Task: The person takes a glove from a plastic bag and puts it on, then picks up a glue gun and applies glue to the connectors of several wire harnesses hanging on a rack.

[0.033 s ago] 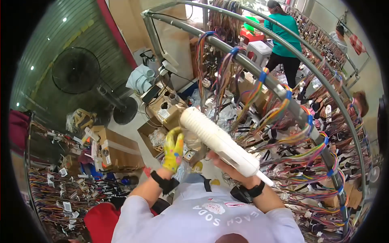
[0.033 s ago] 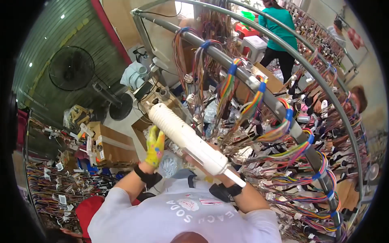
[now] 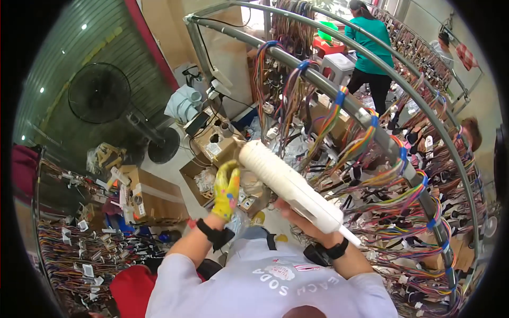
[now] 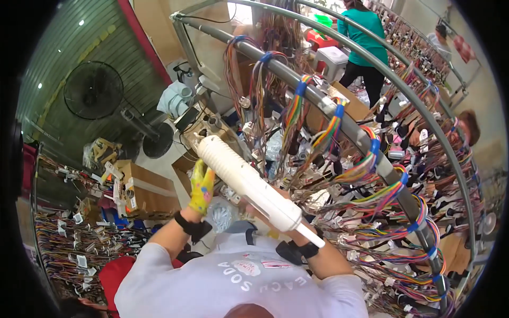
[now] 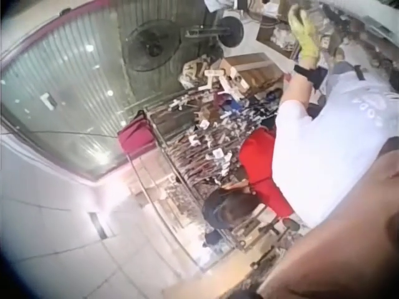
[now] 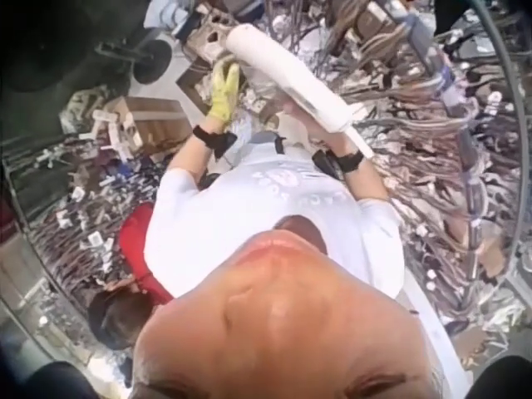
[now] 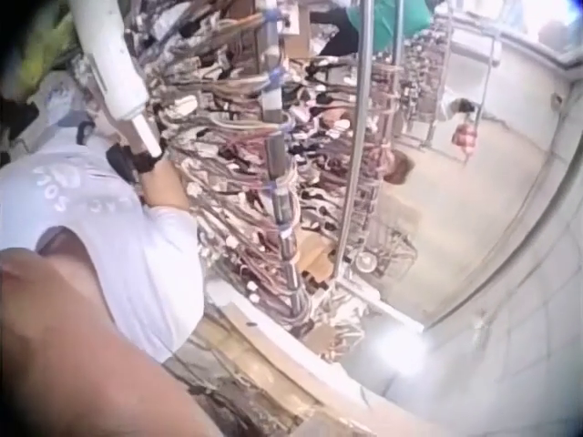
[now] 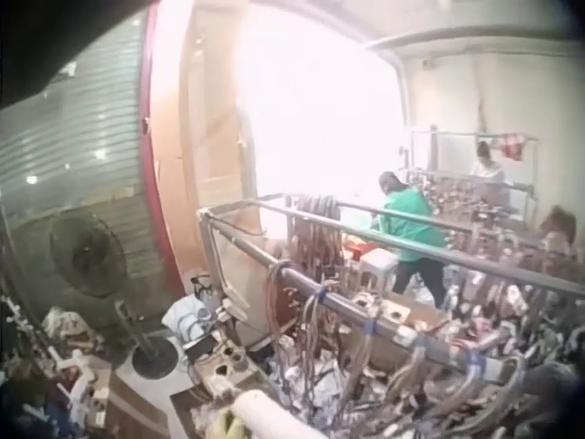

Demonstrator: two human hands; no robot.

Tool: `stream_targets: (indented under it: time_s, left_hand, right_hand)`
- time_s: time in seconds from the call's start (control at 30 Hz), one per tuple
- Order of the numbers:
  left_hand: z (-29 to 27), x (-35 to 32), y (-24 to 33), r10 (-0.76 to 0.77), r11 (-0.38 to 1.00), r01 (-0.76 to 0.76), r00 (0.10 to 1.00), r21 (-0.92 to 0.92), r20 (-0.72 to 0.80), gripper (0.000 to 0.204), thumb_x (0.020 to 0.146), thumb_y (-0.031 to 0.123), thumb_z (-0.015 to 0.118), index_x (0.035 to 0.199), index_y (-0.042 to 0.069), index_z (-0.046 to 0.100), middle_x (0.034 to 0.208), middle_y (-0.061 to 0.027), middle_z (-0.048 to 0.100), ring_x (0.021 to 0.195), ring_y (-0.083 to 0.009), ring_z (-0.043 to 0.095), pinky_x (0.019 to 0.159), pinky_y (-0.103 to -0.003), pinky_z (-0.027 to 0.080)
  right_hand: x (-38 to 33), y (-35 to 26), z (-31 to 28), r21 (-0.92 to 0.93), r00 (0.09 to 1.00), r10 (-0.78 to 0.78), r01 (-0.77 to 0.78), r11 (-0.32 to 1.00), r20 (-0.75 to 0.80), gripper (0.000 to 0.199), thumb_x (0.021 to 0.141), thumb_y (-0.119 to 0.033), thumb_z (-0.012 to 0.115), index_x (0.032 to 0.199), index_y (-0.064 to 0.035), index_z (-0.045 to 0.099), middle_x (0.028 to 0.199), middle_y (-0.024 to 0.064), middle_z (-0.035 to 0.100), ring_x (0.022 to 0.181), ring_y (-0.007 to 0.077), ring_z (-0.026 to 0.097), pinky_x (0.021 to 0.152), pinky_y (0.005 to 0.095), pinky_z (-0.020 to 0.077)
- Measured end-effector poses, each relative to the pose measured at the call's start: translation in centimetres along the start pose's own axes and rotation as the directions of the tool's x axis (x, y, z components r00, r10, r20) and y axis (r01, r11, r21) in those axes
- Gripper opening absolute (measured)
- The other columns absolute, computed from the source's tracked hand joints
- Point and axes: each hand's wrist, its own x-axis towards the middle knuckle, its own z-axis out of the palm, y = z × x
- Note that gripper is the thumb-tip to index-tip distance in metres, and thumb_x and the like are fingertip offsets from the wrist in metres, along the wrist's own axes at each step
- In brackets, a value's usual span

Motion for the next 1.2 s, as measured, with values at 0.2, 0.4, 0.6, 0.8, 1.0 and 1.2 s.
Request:
stream_targets:
  time_s: [0.2, 0.4, 0.6, 0.8, 1.0, 1.2]
  left_hand:
    - [5.4, 7.7, 0.9, 0.019, 0.969, 0.037, 0.975, -0.245, 0.223, 0.026, 0.095, 0.017, 0.046, 0.112, 0.002, 0.058, 0.106, -0.0072, 0.061, 0.099, -0.0166, 0.056, 0.088, -0.029, 0.043]
    - [9.2, 12.7, -0.8, -0.330, 0.637, 0.562, 0.817, -0.528, 0.472, 0.032, 0.093, 0.023, 0.045, 0.113, 0.002, 0.057, 0.121, -0.0110, 0.057, 0.111, -0.0221, 0.054, 0.095, -0.033, 0.040]
    - [9.2, 15.7, -1.8, -0.150, 0.037, 0.719, 0.691, -0.694, 0.707, 0.042, 0.084, 0.016, 0.053, 0.123, 0.001, 0.047, 0.127, -0.0174, 0.052, 0.118, -0.0315, 0.049, 0.102, -0.041, 0.036]
    - [6.0, 13.7, -5.5, -0.062, 0.782, 0.314, 0.899, -0.538, 0.434, 0.035, 0.090, 0.020, 0.053, 0.115, -0.005, 0.054, 0.115, -0.0131, 0.058, 0.104, -0.0215, 0.057, 0.088, -0.031, 0.045]
    - [2.1, 13.6, -22.2, -0.337, 0.915, 0.377, 0.910, 0.145, -0.240, 0.052, 0.083, 0.031, 0.061, 0.119, -0.004, 0.051, 0.119, -0.0240, 0.053, 0.113, -0.0342, 0.050, 0.095, -0.034, 0.040]
    - [3.0, 13.3, -18.4, -0.834, 0.128, 0.957, 0.246, -0.260, 0.494, 0.054, 0.079, 0.044, 0.064, 0.122, 0.011, 0.055, 0.119, -0.0068, 0.055, 0.101, -0.0243, 0.051, 0.085, -0.039, 0.042]
  right_hand:
    - [-4.3, -2.5, -0.8, 0.234, 0.984, 0.090, -0.052, 0.971, -0.154, 0.042, 0.078, 0.000, 0.068, 0.118, -0.0020, 0.055, 0.097, 0.0074, 0.063, 0.091, 0.0153, 0.060, 0.082, 0.0283, 0.0484]
    - [-2.3, -2.2, -0.8, 0.099, 0.953, 0.159, -0.138, 0.985, -0.257, 0.037, 0.080, -0.005, 0.067, 0.115, -0.0022, 0.055, 0.088, 0.0060, 0.062, 0.083, 0.0142, 0.059, 0.076, 0.0270, 0.0472]
    - [1.6, -1.5, -0.4, 0.000, 0.950, 0.122, -0.127, 0.992, -0.289, 0.042, 0.078, -0.007, 0.069, 0.117, -0.0007, 0.055, 0.088, 0.0075, 0.063, 0.082, 0.0156, 0.060, 0.074, 0.0281, 0.0475]
    - [4.5, -1.9, 0.8, 0.011, 0.938, 0.088, -0.089, 0.996, -0.335, 0.053, 0.077, -0.017, 0.071, 0.122, -0.0002, 0.050, 0.088, 0.0092, 0.061, 0.076, 0.0163, 0.057, 0.066, 0.0281, 0.0455]
    - [5.8, -4.3, 2.3, 0.170, 0.927, 0.060, 0.004, 0.985, -0.370, 0.064, 0.074, -0.023, 0.070, 0.127, 0.0010, 0.044, 0.073, 0.0098, 0.059, 0.057, 0.0186, 0.051, 0.059, 0.0359, 0.0432]
    - [5.5, -6.1, 2.4, 0.135, 0.902, -0.040, 0.108, 0.985, -0.431, 0.065, 0.075, -0.023, 0.071, 0.129, -0.0004, 0.042, 0.068, 0.0060, 0.057, 0.048, 0.0142, 0.048, 0.052, 0.0295, 0.0398]
